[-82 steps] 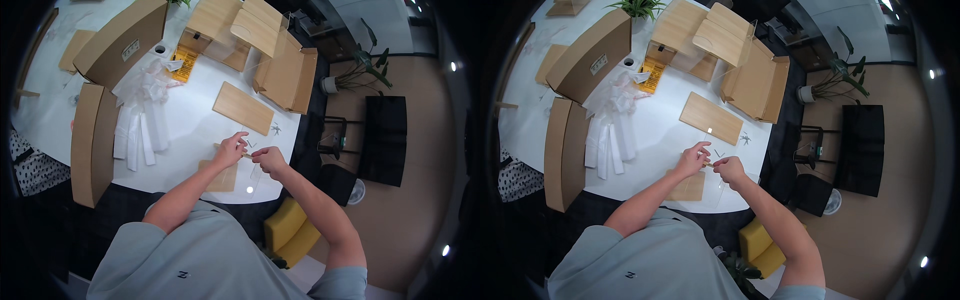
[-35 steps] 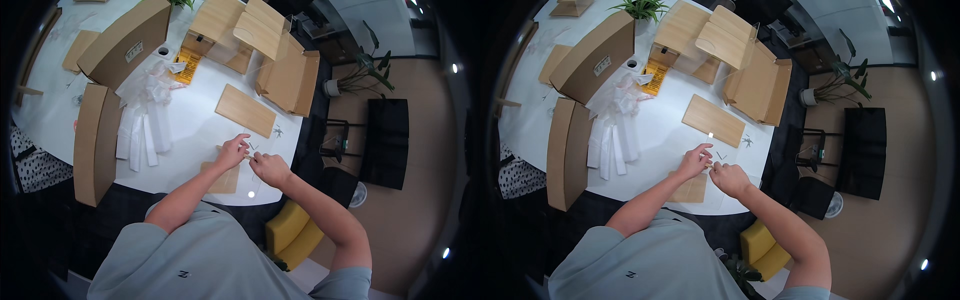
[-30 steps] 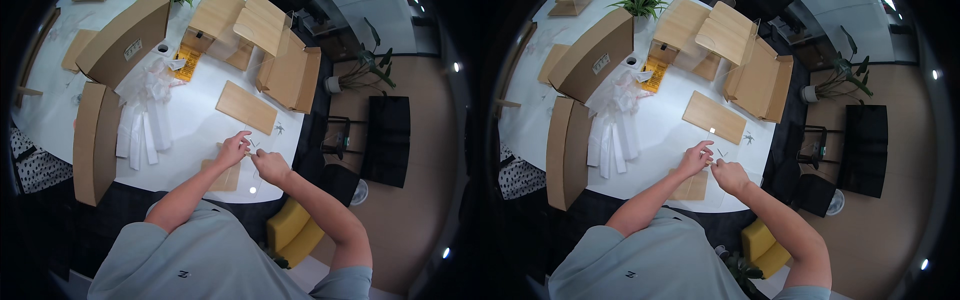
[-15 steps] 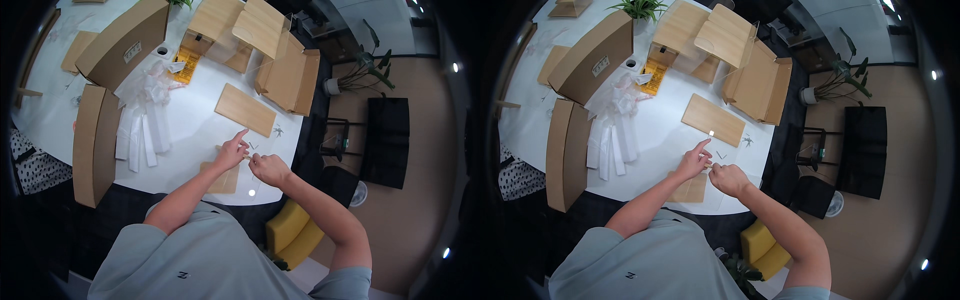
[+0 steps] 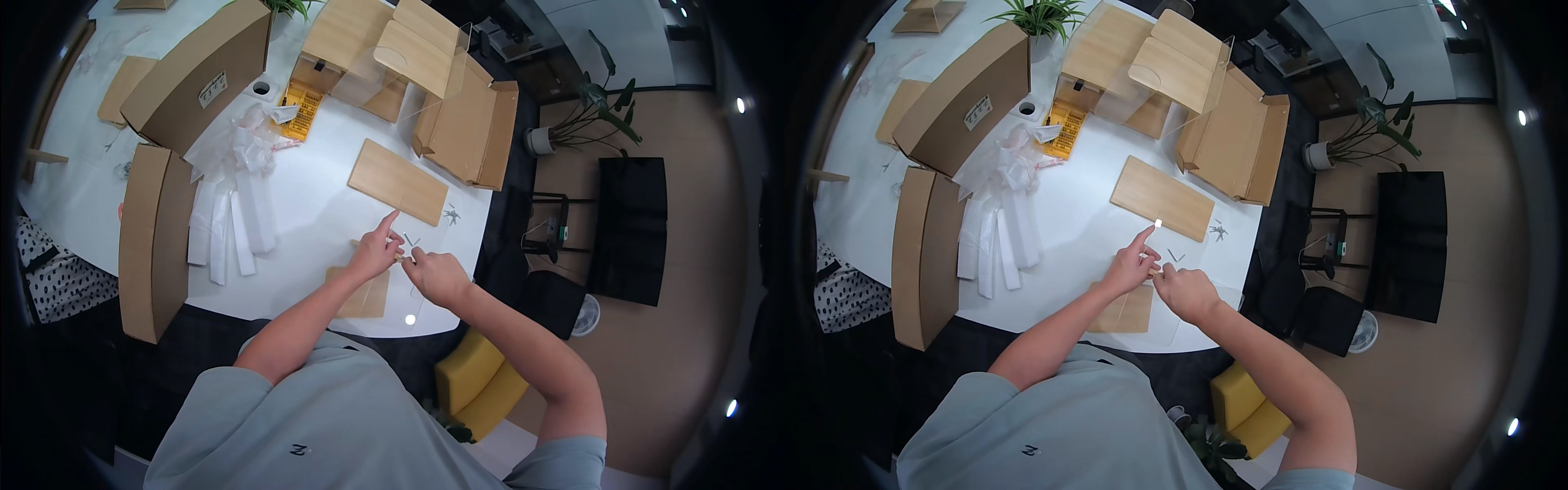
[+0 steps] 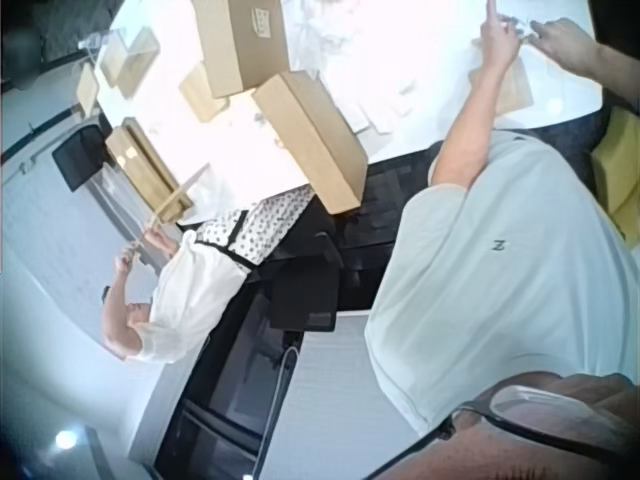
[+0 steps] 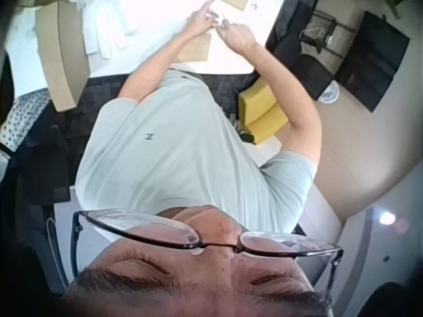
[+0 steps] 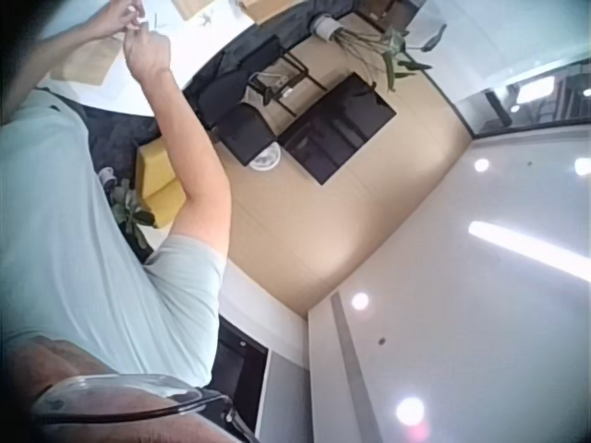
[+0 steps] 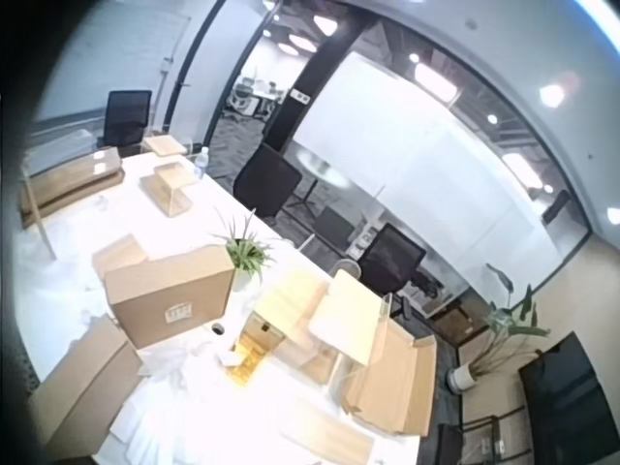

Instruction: The person assembles small wooden components on a white table, using a screwdriver to tighten screws into pre-drilled holes. They handle wooden pieces, screws, and a screwdriver, working methodically to join parts together.

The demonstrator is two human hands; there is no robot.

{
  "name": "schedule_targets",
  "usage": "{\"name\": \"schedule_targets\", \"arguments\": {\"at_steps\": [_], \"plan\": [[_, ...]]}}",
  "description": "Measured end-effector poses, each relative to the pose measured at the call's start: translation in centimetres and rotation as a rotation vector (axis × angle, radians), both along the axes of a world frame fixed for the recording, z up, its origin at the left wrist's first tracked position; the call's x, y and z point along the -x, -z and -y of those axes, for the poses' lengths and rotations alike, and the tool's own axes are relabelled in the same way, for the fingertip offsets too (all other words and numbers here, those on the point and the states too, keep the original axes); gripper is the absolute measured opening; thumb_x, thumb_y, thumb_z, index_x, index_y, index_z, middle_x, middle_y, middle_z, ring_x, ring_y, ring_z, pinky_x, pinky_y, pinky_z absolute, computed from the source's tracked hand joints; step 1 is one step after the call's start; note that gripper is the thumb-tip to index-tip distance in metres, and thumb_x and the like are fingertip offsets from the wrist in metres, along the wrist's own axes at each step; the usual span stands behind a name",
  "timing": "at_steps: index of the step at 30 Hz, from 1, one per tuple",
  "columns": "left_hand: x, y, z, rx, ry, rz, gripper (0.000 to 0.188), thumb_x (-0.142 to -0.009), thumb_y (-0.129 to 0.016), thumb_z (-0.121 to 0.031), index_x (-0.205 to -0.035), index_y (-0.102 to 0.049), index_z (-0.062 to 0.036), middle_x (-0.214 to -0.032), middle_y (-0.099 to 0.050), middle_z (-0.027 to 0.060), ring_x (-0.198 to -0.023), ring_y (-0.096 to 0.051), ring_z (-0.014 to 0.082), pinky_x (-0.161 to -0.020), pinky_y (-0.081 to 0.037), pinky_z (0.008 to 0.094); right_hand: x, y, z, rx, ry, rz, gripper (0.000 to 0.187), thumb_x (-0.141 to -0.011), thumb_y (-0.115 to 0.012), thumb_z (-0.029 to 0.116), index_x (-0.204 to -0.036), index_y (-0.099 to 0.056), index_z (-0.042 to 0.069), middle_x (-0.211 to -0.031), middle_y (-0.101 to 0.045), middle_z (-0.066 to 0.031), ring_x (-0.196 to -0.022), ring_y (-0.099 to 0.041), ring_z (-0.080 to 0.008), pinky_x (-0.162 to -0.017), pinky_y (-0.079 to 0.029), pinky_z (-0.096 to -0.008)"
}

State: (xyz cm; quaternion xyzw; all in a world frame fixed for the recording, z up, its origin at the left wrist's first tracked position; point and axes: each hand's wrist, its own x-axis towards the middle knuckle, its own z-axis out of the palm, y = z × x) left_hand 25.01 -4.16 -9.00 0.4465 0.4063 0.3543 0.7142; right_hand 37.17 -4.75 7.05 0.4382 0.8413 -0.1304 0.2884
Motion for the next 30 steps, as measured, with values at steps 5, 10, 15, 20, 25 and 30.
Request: {"name": "schedule_targets", "arguments": {"at_steps": [5, 10, 15, 20, 25, 30], "plan": [[-0.2, 0.2, 0.3, -0.001, -0.015, 0.005, 0.066, -0.099, -0.049, 0.001, -0.159, -0.028, -0.0150, -0.108, -0.071, 0.0163, -0.093, -0.075, 0.0251, -0.074, -0.065, 0.0362, -0.3, 1.2, 0.5, 0.001, 0.040, 0.024, 0.020, -0.080, -0.066, 0.006, -0.098, -0.073, 0.002, -0.094, -0.069, -0.0170, -0.075, -0.071, -0.0348, -0.070, -0.059, -0.0440], [-0.1, -0.7, -0.2, 0.080, -0.007, 0.007, 0.064, -0.100, -0.049, 0.001, -0.159, -0.029, -0.0156, -0.111, -0.070, 0.0153, -0.094, -0.075, 0.0242, -0.073, -0.065, 0.0355, -0.2, 1.7, -2.1, 0.168, 1.279, -0.223, 0.015, -0.078, -0.065, 0.002, -0.088, -0.076, -0.001, -0.087, -0.073, -0.0221, -0.079, -0.072, -0.0364, -0.074, -0.058, -0.0426], [-0.3, -0.4, 0.1, 0.032, -0.037, 0.018, 0.062, -0.098, -0.051, 0.001, -0.156, -0.031, -0.0094, -0.102, -0.073, 0.0159, -0.089, -0.077, 0.0266, -0.068, -0.062, 0.0363, -0.6, 1.4, -0.8, 0.000, 0.570, -0.183, 0.014, -0.081, -0.065, 0.004, -0.091, -0.074, 0.001, -0.084, -0.071, -0.0176, -0.077, -0.072, -0.0346, -0.073, -0.059, -0.0419], [0.3, -0.7, 0.2, 0.042, -0.004, 0.004, 0.064, -0.100, -0.048, 0.001, -0.158, -0.029, -0.0141, -0.110, -0.070, 0.0159, -0.094, -0.075, 0.0251, -0.073, -0.065, 0.0360, -1.1, -0.4, -0.4, -0.021, -0.307, 0.015, 0.005, -0.086, -0.061, 0.008, -0.086, -0.062, 0.003, -0.085, -0.063, -0.0128, -0.070, -0.072, -0.0295, -0.058, -0.058, -0.0410], [-0.6, 0.4, 0.4, -0.014, -0.079, 0.013, 0.062, -0.098, -0.051, 0.001, -0.156, -0.032, -0.0102, -0.103, -0.073, 0.0165, -0.089, -0.077, 0.0265, -0.068, -0.062, 0.0366, -1.4, 0.6, -0.3, 0.009, -0.116, 0.010, 0.008, -0.083, -0.063, 0.006, -0.089, -0.066, 0.002, -0.086, -0.065, -0.0148, -0.073, -0.072, -0.0318, -0.064, -0.059, -0.0436], [-0.4, -0.8, -0.4, 0.060, -0.041, 0.029, 0.063, -0.099, -0.050, 0.001, -0.157, -0.030, -0.0122, -0.107, -0.071, 0.0156, -0.093, -0.076, 0.0250, -0.072, -0.065, 0.0363, -0.7, 3.2, -0.7, 0.021, 1.013, -0.244, 0.017, -0.085, -0.062, 0.006, -0.092, -0.075, -0.002, -0.090, -0.073, -0.0232, -0.086, -0.072, -0.0381, -0.079, -0.058, -0.0445]]}}
